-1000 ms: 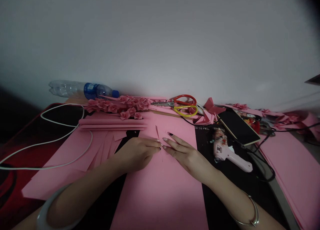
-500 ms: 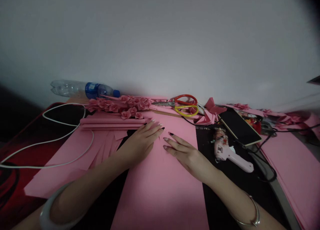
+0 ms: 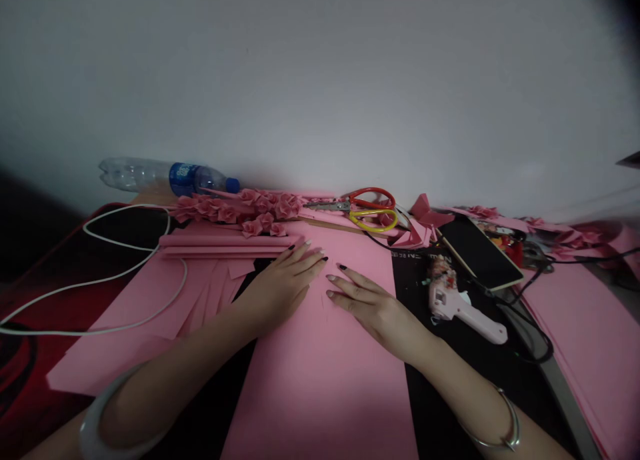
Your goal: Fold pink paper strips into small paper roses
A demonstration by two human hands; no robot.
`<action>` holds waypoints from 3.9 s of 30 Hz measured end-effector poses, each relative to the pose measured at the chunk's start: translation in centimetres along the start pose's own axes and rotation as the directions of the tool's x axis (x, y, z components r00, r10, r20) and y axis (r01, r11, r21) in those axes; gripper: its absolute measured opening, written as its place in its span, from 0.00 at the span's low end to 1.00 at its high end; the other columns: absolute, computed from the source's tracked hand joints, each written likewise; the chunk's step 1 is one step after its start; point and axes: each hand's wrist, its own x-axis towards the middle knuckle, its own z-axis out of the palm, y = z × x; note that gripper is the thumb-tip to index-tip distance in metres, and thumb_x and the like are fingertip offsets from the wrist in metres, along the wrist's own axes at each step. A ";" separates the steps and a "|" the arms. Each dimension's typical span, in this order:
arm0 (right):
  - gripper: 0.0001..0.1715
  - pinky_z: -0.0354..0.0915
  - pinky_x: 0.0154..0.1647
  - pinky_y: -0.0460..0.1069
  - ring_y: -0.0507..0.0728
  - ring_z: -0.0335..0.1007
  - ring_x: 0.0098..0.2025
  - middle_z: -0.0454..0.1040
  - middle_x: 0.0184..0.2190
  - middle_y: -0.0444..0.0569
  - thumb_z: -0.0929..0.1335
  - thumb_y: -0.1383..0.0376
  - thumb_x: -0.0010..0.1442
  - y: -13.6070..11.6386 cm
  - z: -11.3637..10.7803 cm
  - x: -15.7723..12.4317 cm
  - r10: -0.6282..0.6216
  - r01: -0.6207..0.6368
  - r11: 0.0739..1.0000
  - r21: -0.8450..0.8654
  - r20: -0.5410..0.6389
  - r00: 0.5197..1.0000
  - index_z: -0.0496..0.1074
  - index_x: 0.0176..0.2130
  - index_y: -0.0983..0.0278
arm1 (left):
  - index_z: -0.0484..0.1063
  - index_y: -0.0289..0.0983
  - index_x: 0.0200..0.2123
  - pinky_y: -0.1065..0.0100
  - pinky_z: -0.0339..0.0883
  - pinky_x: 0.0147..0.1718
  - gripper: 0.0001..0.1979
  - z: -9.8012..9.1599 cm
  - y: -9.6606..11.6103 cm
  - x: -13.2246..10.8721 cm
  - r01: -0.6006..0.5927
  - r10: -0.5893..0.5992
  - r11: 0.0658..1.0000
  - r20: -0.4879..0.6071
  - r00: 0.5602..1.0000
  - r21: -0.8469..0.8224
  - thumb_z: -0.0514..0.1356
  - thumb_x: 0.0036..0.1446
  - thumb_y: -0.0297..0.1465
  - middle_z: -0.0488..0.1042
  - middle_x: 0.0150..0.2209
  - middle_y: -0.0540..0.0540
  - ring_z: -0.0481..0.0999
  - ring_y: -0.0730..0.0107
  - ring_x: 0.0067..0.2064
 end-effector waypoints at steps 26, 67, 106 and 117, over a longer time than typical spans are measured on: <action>0.24 0.48 0.63 0.59 0.58 0.36 0.65 0.56 0.61 0.51 0.58 0.75 0.63 0.2 0.0 0.0 0.004 -0.004 0.999 0.044 0.006 1.000 0.62 0.57 0.65 | 0.61 0.35 0.56 0.54 0.48 0.59 0.21 0.2 0.0 -0.2 0.000 0.000 1.000 -0.011 1.000 0.007 0.47 0.60 0.27 0.60 0.60 0.44 0.44 0.57 0.64; 0.23 0.51 0.62 0.59 0.58 0.41 0.64 0.60 0.59 0.51 0.59 0.73 0.63 0.2 0.1 0.0 0.000 0.003 0.998 0.069 -0.051 0.999 0.63 0.56 0.62 | 0.59 0.31 0.57 0.57 0.49 0.58 0.22 0.7 1.5 -0.2 0.127 -0.123 0.990 -0.067 0.990 0.064 0.45 0.63 0.33 0.60 0.60 0.40 0.49 0.57 0.63; 0.24 0.50 0.63 0.59 0.59 0.38 0.65 0.59 0.59 0.52 0.60 0.74 0.62 0.0 0.2 0.1 0.001 -0.001 1.000 0.018 -0.027 1.000 0.62 0.56 0.64 | 0.58 0.30 0.57 0.56 0.48 0.58 0.21 1.1 1.1 0.1 0.103 -0.102 0.988 -0.017 0.995 0.115 0.43 0.63 0.30 0.57 0.61 0.40 0.46 0.53 0.64; 0.24 0.50 0.63 0.58 0.59 0.38 0.65 0.60 0.59 0.52 0.59 0.75 0.62 -0.1 0.2 0.1 0.019 -0.018 1.000 0.025 -0.032 0.999 0.63 0.56 0.65 | 0.62 0.31 0.55 0.56 0.51 0.57 0.20 0.5 2.0 -0.2 0.120 -0.114 0.983 -0.047 0.992 0.142 0.44 0.63 0.29 0.61 0.59 0.38 0.53 0.55 0.62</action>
